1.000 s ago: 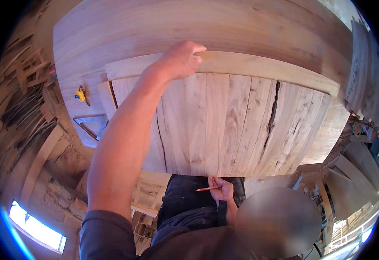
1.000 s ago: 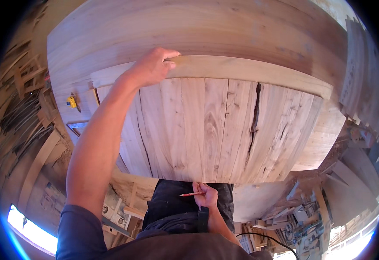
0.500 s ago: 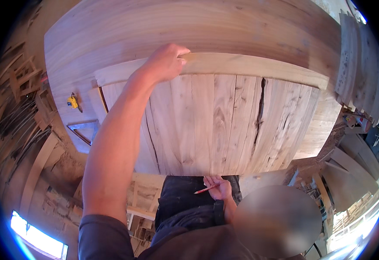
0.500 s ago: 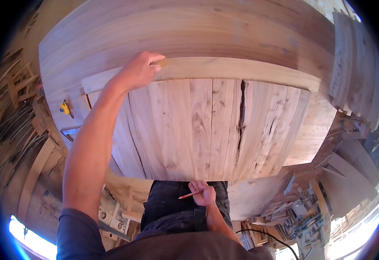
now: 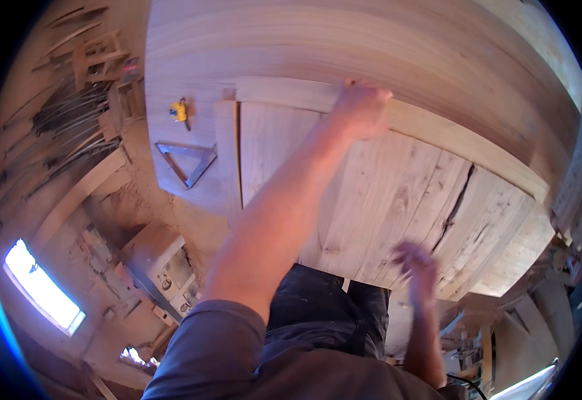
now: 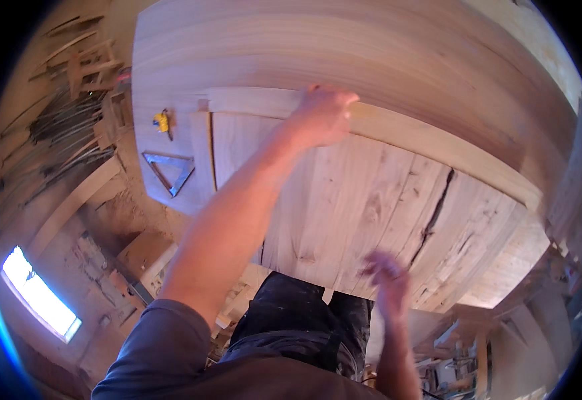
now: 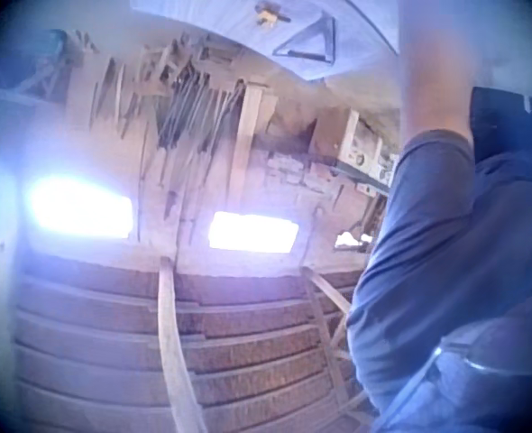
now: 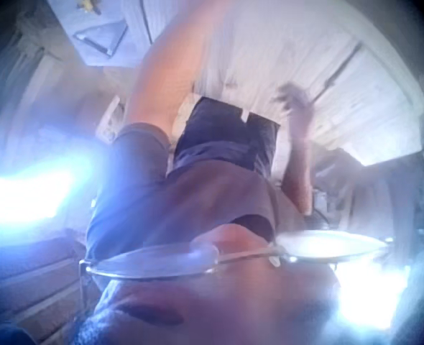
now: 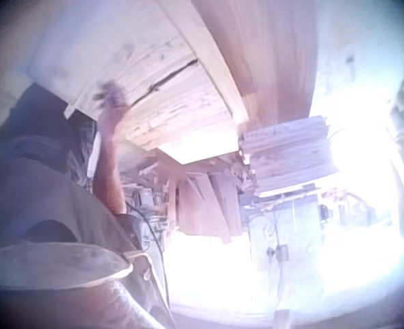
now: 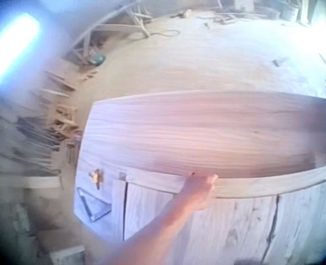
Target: The person measures a large wooden board with a tape measure and marks it with a pencil. They then place a curved wooden template on the board and trace its outline with the pencil.
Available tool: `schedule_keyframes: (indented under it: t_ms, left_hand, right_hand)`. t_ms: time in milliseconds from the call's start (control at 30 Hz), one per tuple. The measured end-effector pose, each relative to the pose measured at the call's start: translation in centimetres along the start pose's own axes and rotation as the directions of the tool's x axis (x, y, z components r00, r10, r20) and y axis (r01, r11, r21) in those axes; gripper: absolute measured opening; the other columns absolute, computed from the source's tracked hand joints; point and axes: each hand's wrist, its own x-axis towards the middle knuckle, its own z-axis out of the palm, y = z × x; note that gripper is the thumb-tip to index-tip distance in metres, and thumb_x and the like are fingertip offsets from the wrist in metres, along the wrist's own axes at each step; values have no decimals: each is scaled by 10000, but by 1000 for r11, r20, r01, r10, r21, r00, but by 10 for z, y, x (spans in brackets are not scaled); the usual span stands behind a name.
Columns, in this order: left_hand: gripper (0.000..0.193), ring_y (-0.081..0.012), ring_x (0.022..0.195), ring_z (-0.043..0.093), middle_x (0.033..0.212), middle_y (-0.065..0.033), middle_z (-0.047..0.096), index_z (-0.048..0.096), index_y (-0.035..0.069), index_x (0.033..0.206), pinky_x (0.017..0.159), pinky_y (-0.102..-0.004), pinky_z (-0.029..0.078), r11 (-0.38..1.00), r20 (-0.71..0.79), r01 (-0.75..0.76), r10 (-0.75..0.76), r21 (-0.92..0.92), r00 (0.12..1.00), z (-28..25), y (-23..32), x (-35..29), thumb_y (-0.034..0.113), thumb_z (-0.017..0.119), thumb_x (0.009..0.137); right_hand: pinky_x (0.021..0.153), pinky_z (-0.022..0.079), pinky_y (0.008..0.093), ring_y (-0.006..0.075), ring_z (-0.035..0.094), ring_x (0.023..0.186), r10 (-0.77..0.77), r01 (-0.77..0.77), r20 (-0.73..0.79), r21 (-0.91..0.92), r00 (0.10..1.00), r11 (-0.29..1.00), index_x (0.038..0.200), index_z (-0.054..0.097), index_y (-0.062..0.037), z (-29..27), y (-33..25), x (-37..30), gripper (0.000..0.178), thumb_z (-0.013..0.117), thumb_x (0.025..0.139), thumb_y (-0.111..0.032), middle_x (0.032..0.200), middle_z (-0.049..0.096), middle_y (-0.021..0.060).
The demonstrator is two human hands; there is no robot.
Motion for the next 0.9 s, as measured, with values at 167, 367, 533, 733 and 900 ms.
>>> schedule_keyframes:
  t_ms: [167,367,533,733,900]
  left_hand:
    - [449,-289,1281,512,1229,-152,649,667,31,1226,1148,-431,263,994,9,95,-95,-59,995,-9,15,-6,61,592,785]
    - [471,-315,1292,475,1224,-156,629,638,22,1251,1156,-458,259,995,9,92,-91,-50,996,-15,21,-12,19,583,783]
    - [552,-376,1312,429,1350,-194,520,518,15,1378,1135,-510,302,969,-636,101,-224,-224,738,26,14,-75,4,582,830]
    - [683,-324,1395,385,1508,-203,360,265,54,1549,1173,-477,310,76,-165,426,-970,-902,-177,104,14,-293,142,612,968]
    - [633,-365,1432,386,1561,-218,350,315,19,1519,1182,-537,317,-605,676,-303,-635,-736,-373,153,1,-379,293,541,994]
  right_hand:
    - [968,492,422,332,660,1079,-842,603,123,-753,525,266,1309,630,-19,-5,-163,131,405,492,931,28,1181,686,187]
    - [851,501,451,341,651,937,-628,525,317,-833,711,174,1243,699,-97,39,-192,187,509,526,798,79,975,690,123]
    - [772,502,429,305,648,861,-680,566,352,-817,644,113,1167,739,-103,41,-178,195,503,548,741,84,849,660,94]
    - [792,484,426,300,637,838,-693,602,374,-792,616,107,1170,735,-138,34,-175,200,529,556,727,90,823,642,82]
    - [693,464,403,295,570,716,-761,670,427,-743,489,14,1227,720,-129,35,-176,200,597,526,724,126,753,557,93]
